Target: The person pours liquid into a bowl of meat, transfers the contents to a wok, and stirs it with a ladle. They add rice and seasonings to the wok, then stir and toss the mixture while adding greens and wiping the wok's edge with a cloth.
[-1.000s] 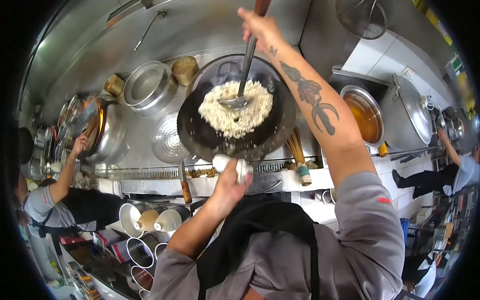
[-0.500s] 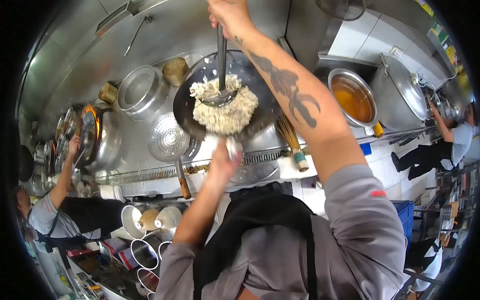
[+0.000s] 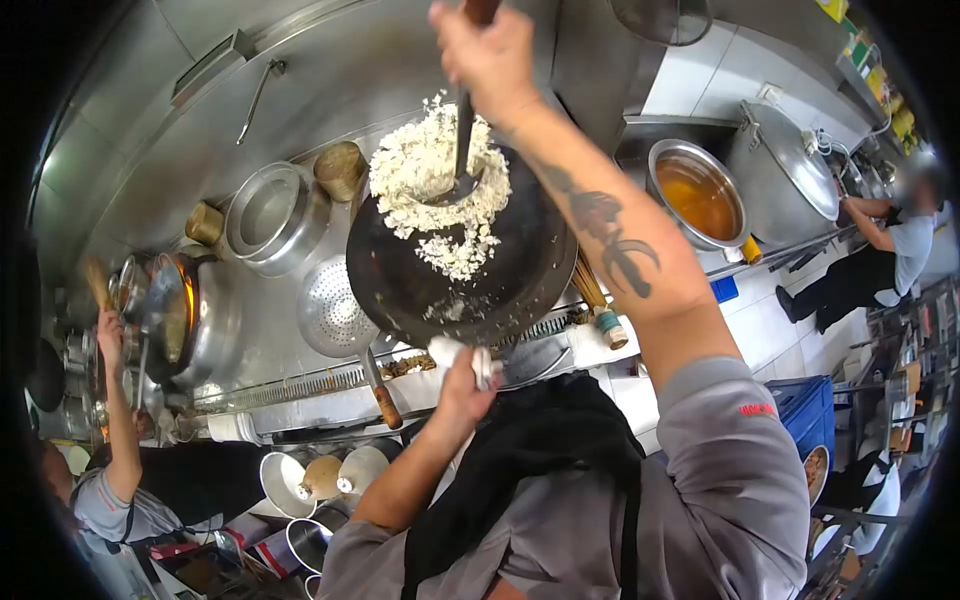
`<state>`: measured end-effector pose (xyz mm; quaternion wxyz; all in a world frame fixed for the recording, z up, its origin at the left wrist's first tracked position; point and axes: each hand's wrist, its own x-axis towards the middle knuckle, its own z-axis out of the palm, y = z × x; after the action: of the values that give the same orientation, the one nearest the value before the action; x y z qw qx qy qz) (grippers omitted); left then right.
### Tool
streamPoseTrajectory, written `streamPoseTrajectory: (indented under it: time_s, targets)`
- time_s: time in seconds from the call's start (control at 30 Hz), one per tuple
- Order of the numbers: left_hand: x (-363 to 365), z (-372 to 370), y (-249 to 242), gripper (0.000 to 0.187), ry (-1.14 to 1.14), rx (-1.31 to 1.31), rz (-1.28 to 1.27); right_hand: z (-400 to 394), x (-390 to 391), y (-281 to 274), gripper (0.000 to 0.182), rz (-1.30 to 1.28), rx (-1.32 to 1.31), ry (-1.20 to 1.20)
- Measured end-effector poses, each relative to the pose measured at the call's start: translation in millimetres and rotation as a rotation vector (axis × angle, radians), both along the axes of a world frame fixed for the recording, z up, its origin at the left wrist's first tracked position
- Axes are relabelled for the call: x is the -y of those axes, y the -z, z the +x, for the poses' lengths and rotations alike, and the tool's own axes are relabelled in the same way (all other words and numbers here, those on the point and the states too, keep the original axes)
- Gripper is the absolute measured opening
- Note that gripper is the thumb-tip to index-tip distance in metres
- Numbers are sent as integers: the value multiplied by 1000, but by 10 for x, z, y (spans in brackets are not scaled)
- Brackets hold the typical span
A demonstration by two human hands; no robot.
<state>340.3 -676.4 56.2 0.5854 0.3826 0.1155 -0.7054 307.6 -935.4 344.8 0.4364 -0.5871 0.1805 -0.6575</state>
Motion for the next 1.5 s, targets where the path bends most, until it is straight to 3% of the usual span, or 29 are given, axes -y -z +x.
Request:
streamPoseTrajectory:
  time_s: [0.03, 0.07, 0.1, 0.13, 0.2, 0.3, 0.37, 0.43, 0.5, 0.57, 0.67, 0.8, 0.87, 0.9, 0.97, 1.03, 1.1, 1.13, 1.2, 1.33, 1.43, 1.5]
  targets:
    - [222, 96, -196, 17, -91, 7, 92, -7, -66, -190, 29, -4, 95, 59]
    - [455, 285, -94, 19, -41, 7, -16, -179, 189, -198, 25, -298, -32, -91]
    - [766, 458, 112, 17, -69, 36, -10, -72, -270, -645, 25, -8, 109, -14]
    - [1001, 656, 289, 13, 15, -60, -89, -88, -262, -702, 24, -10, 132, -62]
    - [1280, 726, 526, 10, 0, 49, -119, -45, -223, -621, 23, -14, 149, -111]
    - [1454, 660, 622, 11, -8, 34, -101, 197, -38, 228, 25, 33, -143, 52]
    - [1430, 604, 580, 13, -10, 8, -78, 511, 556, 1359, 27, 198, -356, -21]
    - [1345, 560, 189, 13, -121, 9, 55, 570, 553, 1107, 26, 361, -49, 48]
    - [1128, 479, 188, 13, -124, 46, 60, 510, 591, 780, 27, 208, 91, 19]
    - [815, 395, 271, 16, -119, 258, -156, 458, 485, 636, 27, 122, 118, -91]
    - [175, 387, 163, 29, 110, 357, -199, 726, 646, 1407, 24, 318, -196, -197]
    - [-549, 610, -74, 39, 277, 447, -296, 815, 788, 1027, 24, 253, -288, -78]
    - [-704, 683, -140, 37, 468, 701, -269, 797, 680, 1024, 24, 199, -108, -152]
    - [-770, 700, -96, 37, 461, 699, -265, 862, 593, 1221, 27, 154, -133, -84]
    - [-861, 723, 1, 38, 484, 556, -153, 930, 757, 1457, 28, 178, -342, -184]
    - [-956, 700, -105, 38, 459, 610, -161, 973, 792, 1223, 27, 173, -449, -148]
    - [-993, 693, -174, 38, 326, 637, -200, 962, 789, 1045, 27, 133, -346, 9]
    - [-1032, 707, -193, 38, 344, 636, -188, 958, 835, 1107, 27, 122, -349, -5]
    - [-1114, 699, -126, 37, 304, 626, -128, 925, 849, 1298, 27, 133, -46, -145]
    - [-1438, 636, -122, 36, 220, 631, -10, 957, 1040, 1105, 23, 292, -267, -161]
    - [-1635, 548, -228, 40, 184, 614, 80, 794, 1079, 1013, 26, 270, 9, -163]
    - [-1867, 457, -30, 41, 194, 598, 146, 851, 1133, 1306, 26, 296, -7, -227]
